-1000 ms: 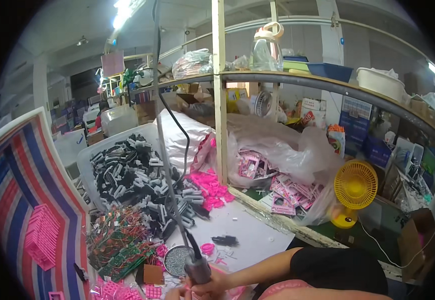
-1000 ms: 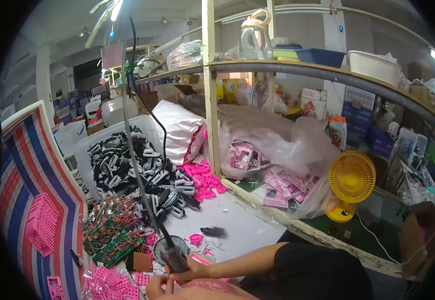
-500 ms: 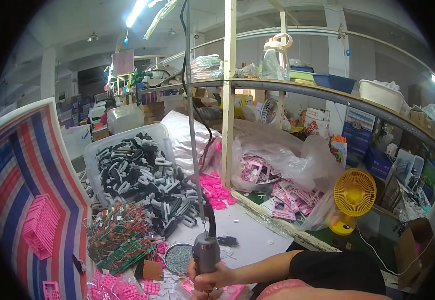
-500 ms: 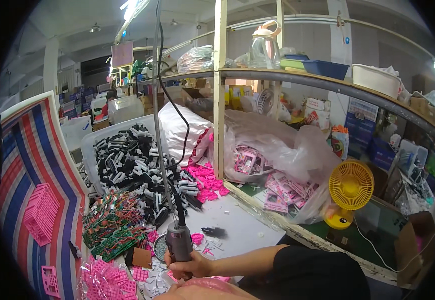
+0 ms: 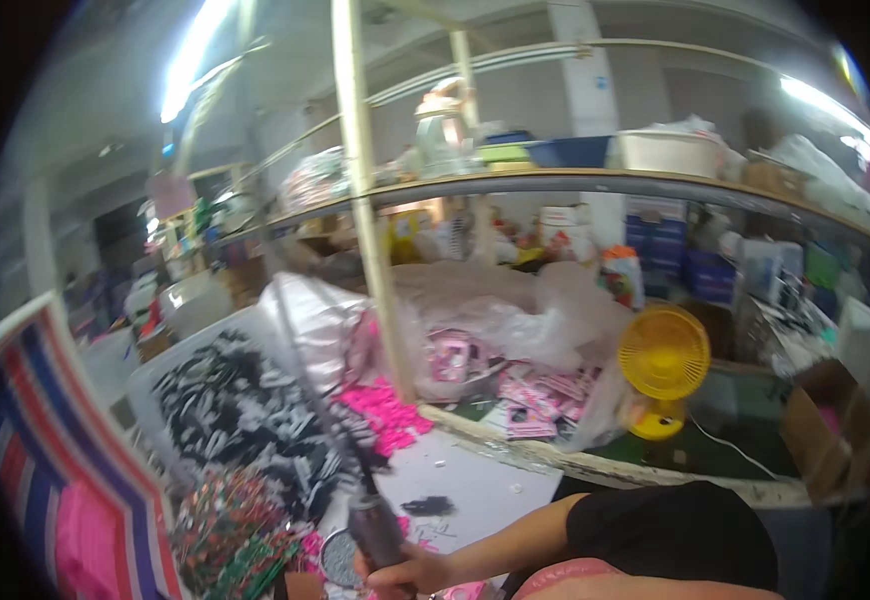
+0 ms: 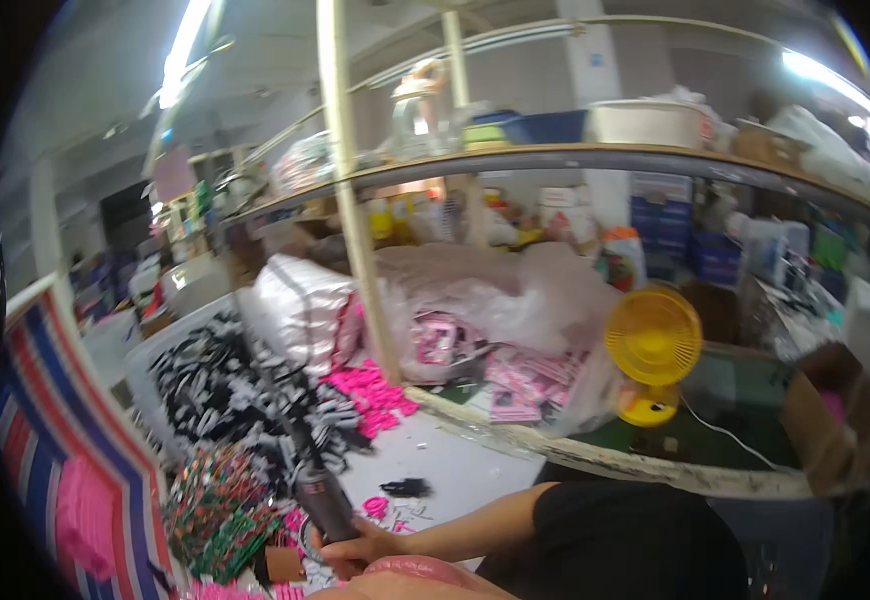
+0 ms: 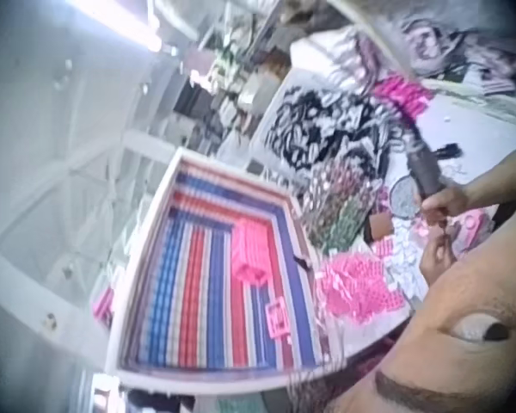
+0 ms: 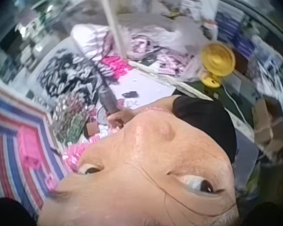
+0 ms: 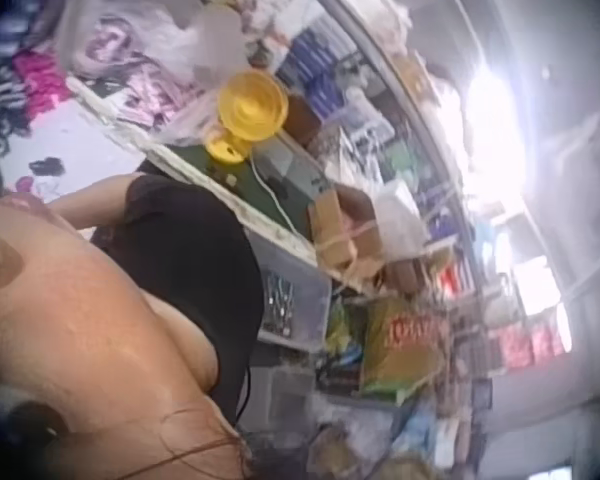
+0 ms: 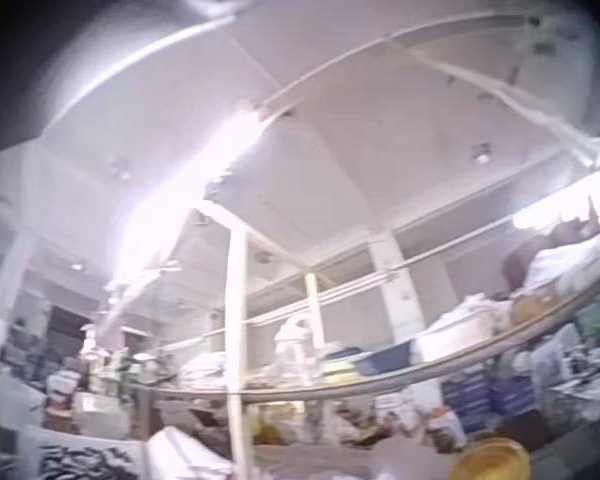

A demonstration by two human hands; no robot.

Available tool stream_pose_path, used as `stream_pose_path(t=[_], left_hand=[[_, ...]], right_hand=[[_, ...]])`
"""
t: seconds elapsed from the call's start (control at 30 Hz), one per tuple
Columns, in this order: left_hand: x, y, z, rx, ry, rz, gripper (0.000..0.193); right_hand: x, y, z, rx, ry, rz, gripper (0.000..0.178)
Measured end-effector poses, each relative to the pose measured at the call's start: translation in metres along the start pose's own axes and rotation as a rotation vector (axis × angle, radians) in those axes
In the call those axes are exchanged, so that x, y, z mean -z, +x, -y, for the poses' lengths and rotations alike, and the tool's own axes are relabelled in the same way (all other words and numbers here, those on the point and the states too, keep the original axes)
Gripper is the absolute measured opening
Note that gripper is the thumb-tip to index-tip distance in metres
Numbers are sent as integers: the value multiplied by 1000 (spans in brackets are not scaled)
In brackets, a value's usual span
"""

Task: Assembling small electronic toy components into plastic frames using hand tools.

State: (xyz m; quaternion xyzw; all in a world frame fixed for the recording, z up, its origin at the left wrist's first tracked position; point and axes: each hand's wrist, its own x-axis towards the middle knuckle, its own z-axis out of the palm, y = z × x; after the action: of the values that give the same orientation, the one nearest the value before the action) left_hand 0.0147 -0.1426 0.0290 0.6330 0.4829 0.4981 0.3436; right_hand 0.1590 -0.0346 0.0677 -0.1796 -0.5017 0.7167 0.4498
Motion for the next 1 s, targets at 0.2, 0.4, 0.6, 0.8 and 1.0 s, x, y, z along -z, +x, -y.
stream_pose_path(t=[0.2,0.4,0.6,0.8,1.0], left_hand=[[-7,1,3,-72,37,51,11],[-5,0,6,-109,46,86,11],[-5,1,10,-141,49,105,11],[-4,3,9,-194,89,90,12],[-4,3,13,-225,105,76,12]], right_hand=[[-1,8,-3,138,25,-51,26],[4,8,-2,219,-84,-99,24],[-14,0,12,182,-88,-167,21],[-20,9,14,190,-117,-149,21],[-28,9,13,183,-133,-152,21]])
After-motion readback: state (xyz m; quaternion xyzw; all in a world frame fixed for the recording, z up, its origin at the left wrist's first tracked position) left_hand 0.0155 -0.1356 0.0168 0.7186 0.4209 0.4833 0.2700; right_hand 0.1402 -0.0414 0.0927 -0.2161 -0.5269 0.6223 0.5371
